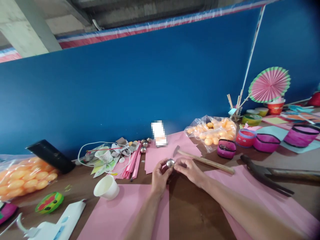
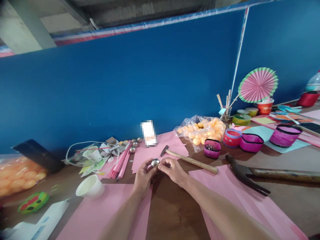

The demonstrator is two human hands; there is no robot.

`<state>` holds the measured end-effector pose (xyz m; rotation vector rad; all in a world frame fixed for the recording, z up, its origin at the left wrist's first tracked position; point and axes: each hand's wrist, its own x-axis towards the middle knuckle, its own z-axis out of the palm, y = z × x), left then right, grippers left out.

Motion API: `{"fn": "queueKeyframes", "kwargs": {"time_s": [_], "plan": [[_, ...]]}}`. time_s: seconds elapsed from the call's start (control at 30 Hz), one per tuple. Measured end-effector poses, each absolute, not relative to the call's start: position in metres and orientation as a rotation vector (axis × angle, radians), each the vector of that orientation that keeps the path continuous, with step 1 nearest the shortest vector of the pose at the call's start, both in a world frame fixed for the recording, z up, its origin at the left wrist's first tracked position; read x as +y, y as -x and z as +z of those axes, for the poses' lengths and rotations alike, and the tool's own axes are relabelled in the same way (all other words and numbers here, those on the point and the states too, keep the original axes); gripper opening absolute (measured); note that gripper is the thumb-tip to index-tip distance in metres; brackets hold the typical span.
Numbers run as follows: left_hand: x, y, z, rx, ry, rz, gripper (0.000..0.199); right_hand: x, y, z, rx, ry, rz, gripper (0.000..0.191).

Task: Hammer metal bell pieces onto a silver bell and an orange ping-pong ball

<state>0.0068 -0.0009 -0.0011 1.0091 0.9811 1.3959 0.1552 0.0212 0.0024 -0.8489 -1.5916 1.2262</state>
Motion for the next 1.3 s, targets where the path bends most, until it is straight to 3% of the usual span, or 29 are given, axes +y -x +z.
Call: {"fn": "queueKeyframes", "kwargs": {"time_s": [1.3], "plan": [[-0.0019,-0.0075,0.0001,1.072,-1.201,1.425,0.042,0.0207,-0.1533,0.0062,-1.391,0.845,1.365,0.024]]}}
